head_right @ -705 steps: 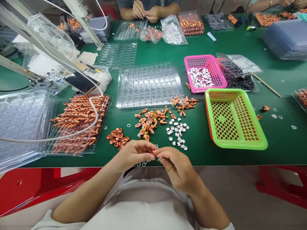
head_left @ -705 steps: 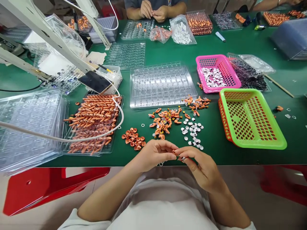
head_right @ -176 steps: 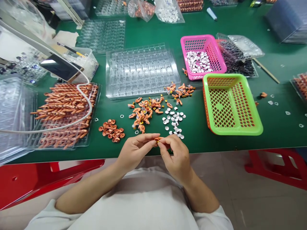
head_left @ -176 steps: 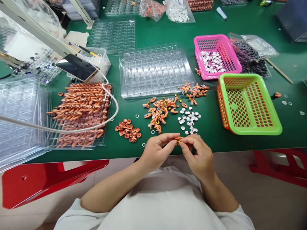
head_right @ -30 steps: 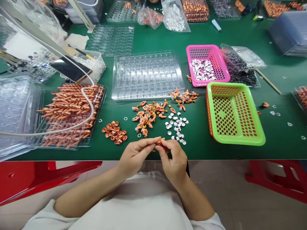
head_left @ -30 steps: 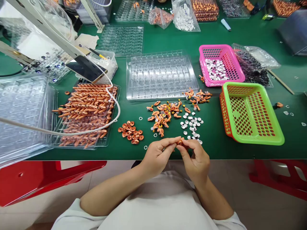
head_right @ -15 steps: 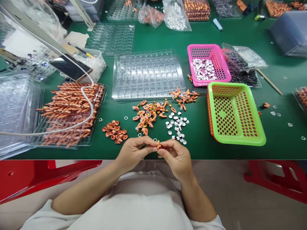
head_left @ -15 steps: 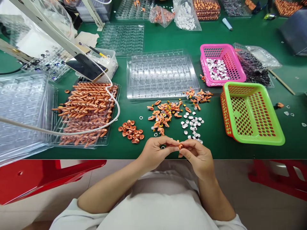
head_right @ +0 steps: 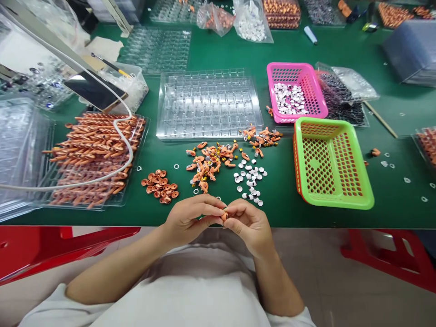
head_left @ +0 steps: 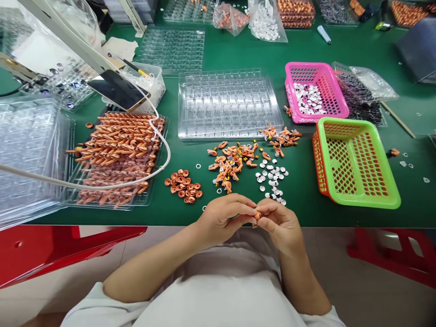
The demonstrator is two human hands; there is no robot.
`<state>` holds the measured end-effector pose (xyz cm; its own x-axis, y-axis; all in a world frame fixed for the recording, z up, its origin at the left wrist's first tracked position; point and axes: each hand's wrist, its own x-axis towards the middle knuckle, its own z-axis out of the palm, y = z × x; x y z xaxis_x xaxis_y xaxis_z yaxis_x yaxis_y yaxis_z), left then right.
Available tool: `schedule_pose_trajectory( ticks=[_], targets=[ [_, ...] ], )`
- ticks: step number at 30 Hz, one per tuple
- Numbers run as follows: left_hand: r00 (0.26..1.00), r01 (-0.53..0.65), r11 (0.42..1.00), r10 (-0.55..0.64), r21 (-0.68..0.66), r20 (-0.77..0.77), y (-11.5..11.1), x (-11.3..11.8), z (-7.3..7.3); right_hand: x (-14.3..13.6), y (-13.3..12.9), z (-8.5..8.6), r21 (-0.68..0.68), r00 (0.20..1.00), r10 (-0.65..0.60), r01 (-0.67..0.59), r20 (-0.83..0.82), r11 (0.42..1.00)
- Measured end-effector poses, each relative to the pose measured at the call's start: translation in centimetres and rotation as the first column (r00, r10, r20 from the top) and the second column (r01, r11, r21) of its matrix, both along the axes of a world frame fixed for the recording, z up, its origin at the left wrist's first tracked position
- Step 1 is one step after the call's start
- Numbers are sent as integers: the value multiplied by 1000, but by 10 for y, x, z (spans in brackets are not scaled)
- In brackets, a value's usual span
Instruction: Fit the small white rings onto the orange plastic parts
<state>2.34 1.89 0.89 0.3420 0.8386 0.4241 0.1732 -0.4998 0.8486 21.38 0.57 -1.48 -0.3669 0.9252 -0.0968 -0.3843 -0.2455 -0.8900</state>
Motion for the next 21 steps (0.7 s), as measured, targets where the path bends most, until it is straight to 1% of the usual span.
schedule_pose_trajectory(
  ticks=[5,11,16,21],
  targets=[
    [999,51,998,-50,44,-14,0,-1,3,2,0,1,19,999,32,-32,-2,999],
    [999,34,999,-33,43,-31,-5,-2,4,3,-1,2,5,998,15,-15,54,1000],
    [999,24,997,-21,71,-46,-6,-3,6,2,-1,3,8,997,-11,11,79,1000],
    [999,22,998,-18,65,-51,-6,-3,6,2,-1,2,21,998,-4,3,62,1000]
  ],
)
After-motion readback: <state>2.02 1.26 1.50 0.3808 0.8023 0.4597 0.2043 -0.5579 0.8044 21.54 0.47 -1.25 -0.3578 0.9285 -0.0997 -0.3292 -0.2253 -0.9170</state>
